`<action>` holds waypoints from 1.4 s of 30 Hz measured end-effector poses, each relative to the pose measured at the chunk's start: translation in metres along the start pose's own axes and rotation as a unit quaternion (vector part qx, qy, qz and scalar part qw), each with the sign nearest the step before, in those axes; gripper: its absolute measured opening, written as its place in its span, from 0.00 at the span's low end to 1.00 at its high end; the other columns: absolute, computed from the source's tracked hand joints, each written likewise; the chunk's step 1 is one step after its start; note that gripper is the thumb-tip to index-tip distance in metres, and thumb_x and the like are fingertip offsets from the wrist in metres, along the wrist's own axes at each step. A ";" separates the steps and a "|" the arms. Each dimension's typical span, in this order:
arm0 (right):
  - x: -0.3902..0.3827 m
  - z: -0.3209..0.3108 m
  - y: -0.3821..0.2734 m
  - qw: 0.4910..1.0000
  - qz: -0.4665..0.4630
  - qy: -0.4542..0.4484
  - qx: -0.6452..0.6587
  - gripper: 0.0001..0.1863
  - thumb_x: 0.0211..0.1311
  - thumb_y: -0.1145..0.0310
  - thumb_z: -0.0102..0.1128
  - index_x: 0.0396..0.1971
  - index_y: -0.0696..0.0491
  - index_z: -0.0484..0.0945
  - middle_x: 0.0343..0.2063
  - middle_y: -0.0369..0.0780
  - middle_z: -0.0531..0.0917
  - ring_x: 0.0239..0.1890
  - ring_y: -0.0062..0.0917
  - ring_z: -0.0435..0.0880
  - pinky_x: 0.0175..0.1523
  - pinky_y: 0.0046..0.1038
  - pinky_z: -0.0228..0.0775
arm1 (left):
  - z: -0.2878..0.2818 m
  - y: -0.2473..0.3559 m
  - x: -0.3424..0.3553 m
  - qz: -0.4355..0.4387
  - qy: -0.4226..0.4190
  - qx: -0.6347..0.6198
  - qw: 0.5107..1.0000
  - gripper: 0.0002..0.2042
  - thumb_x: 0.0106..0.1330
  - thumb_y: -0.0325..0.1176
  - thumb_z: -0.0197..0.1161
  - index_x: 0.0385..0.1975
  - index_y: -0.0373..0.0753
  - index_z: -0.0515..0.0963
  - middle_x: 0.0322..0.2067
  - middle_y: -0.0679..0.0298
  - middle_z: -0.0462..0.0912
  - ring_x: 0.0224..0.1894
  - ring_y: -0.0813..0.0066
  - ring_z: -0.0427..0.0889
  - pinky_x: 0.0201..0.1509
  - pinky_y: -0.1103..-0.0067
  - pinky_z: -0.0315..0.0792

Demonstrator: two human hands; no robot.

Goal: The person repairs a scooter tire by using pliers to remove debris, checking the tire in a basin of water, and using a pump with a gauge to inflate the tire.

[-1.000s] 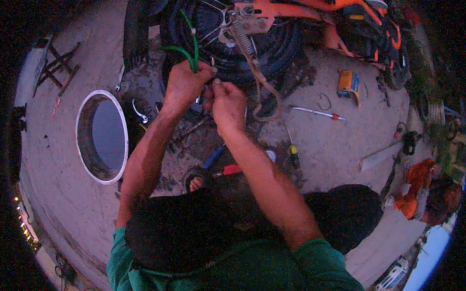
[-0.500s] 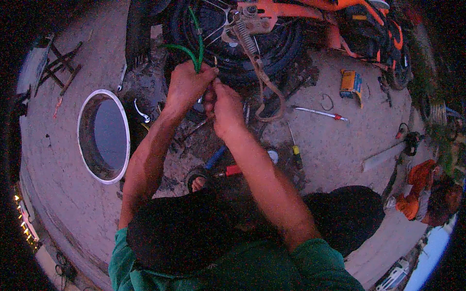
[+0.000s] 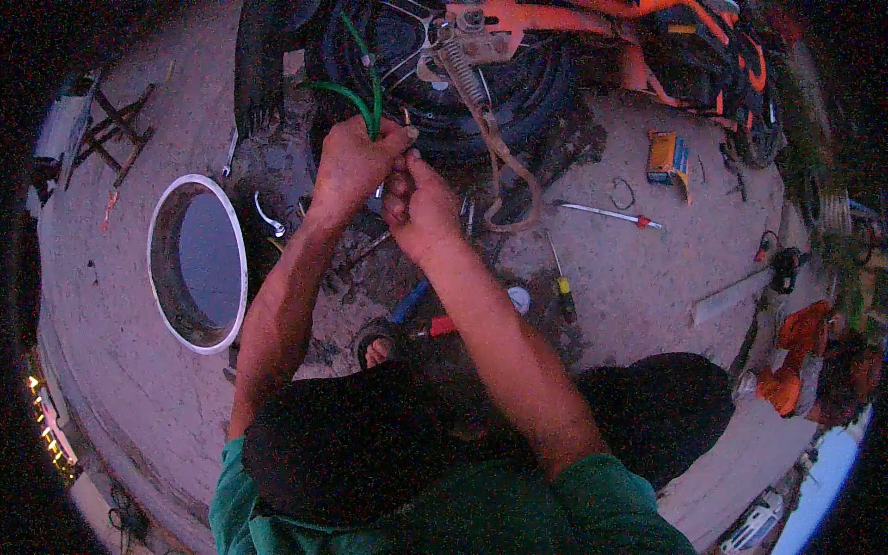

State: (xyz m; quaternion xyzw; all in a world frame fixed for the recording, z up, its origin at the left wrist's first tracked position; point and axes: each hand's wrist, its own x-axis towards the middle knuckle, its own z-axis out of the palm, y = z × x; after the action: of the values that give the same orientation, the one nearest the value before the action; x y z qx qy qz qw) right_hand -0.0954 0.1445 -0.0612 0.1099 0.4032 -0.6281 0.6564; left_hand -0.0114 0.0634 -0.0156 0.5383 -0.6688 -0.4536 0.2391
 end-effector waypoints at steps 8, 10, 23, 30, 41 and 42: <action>-0.005 0.003 0.000 0.979 -0.090 -0.002 -0.184 0.13 0.72 0.57 0.51 0.32 0.49 0.76 0.21 0.31 0.75 0.19 0.17 0.70 0.22 0.20 0.61 | -0.002 0.008 0.001 0.004 0.005 0.061 0.998 0.11 0.59 0.37 0.66 0.28 0.34 0.83 0.18 0.57 0.84 0.23 0.68 0.86 0.32 0.73 0.78; -0.009 0.008 0.000 0.960 -0.130 0.029 -0.245 0.13 0.72 0.57 0.51 0.32 0.49 0.76 0.21 0.31 0.76 0.19 0.17 0.71 0.22 0.20 0.61 | -0.002 0.010 0.002 -0.012 -0.014 0.050 0.999 0.11 0.60 0.37 0.65 0.28 0.34 0.83 0.19 0.57 0.84 0.23 0.68 0.86 0.32 0.73 0.79; 0.008 -0.010 -0.003 0.967 0.122 -0.163 0.155 0.12 0.72 0.54 0.50 0.31 0.43 0.72 0.15 0.25 0.61 0.14 0.16 0.57 0.22 0.23 0.49 | -0.008 0.004 0.017 0.028 -0.014 0.077 0.997 0.11 0.58 0.38 0.63 0.29 0.36 0.84 0.26 0.50 0.84 0.33 0.54 0.86 0.39 0.66 0.78; -0.003 0.010 -0.009 0.995 0.084 -0.040 0.020 0.12 0.71 0.56 0.52 0.29 0.47 0.75 0.16 0.27 0.65 0.14 0.14 0.58 0.21 0.20 0.52 | -0.006 0.004 0.036 0.004 -0.077 0.163 0.984 0.14 0.55 0.40 0.61 0.29 0.34 0.84 0.28 0.46 0.83 0.36 0.47 0.84 0.44 0.61 0.77; 0.004 0.007 -0.007 0.990 -0.073 -0.011 -0.122 0.13 0.71 0.59 0.51 0.30 0.51 0.75 0.22 0.29 0.75 0.19 0.15 0.71 0.21 0.19 0.58 | -0.006 0.023 0.029 -0.043 -0.068 0.174 0.981 0.16 0.55 0.42 0.62 0.29 0.32 0.84 0.27 0.48 0.85 0.36 0.51 0.86 0.44 0.65 0.79; 0.010 0.000 -0.007 0.990 -0.073 -0.010 -0.121 0.13 0.71 0.59 0.51 0.30 0.51 0.75 0.22 0.29 0.75 0.19 0.15 0.71 0.21 0.19 0.58 | -0.006 0.023 0.031 -0.058 -0.069 0.166 0.982 0.16 0.56 0.42 0.62 0.29 0.31 0.84 0.26 0.48 0.85 0.36 0.52 0.86 0.44 0.65 0.79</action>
State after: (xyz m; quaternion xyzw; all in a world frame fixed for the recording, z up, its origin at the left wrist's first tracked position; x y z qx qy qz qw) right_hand -0.1026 0.1357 -0.0659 -0.0067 0.4769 -0.6221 0.6210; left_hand -0.0276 0.0329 0.0022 0.5756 -0.7175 -0.3853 0.0732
